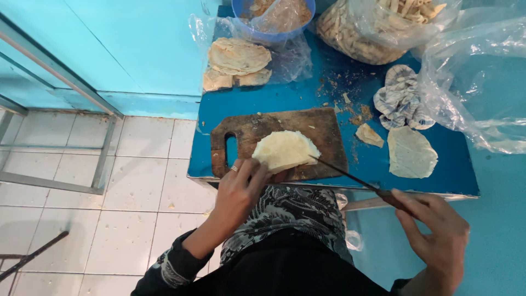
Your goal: The person cuts flat sheets of dough into smaller pieces with a knife on a wooden cutting board, tears some pieces apart by hand, and stacks the cut pieces on the table and into a plastic bag. They repeat the cutting and tearing cycle on successive dough sheets throughout the clip.
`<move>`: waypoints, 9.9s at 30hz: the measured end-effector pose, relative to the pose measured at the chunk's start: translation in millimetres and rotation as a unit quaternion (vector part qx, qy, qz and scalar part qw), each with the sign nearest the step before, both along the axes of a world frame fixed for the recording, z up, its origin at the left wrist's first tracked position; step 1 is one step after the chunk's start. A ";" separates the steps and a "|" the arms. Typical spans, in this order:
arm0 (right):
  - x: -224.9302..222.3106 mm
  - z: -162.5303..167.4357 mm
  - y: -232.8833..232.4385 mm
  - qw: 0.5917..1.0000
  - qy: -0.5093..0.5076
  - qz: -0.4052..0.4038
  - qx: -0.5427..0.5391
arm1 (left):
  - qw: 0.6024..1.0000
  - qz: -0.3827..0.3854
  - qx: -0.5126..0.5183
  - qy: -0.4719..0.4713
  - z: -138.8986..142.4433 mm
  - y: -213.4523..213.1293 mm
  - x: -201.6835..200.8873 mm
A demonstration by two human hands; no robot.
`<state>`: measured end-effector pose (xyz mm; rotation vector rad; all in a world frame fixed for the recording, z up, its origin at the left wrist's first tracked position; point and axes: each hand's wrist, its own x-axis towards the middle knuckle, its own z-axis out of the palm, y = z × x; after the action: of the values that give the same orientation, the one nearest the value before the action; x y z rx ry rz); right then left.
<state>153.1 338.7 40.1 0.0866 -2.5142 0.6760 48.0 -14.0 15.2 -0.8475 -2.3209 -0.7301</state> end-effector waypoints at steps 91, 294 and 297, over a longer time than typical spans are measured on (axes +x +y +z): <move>-26.1 -16.8 -155.5 0.961 -0.089 0.062 0.254 | 0.902 -0.138 -0.404 0.056 51.6 26.4 -104.7; -155.2 3.5 -135.7 0.953 0.028 0.142 -0.265 | 0.897 0.041 0.368 -0.244 1.5 11.7 -51.1; -142.7 10.3 -151.6 0.973 0.120 0.165 -0.106 | 0.787 -0.109 0.484 -0.365 3.1 14.2 -40.1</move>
<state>10.4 187.1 50.4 0.4881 -2.1995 0.9987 7.9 0.3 18.3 -0.3369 -1.9045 -2.4068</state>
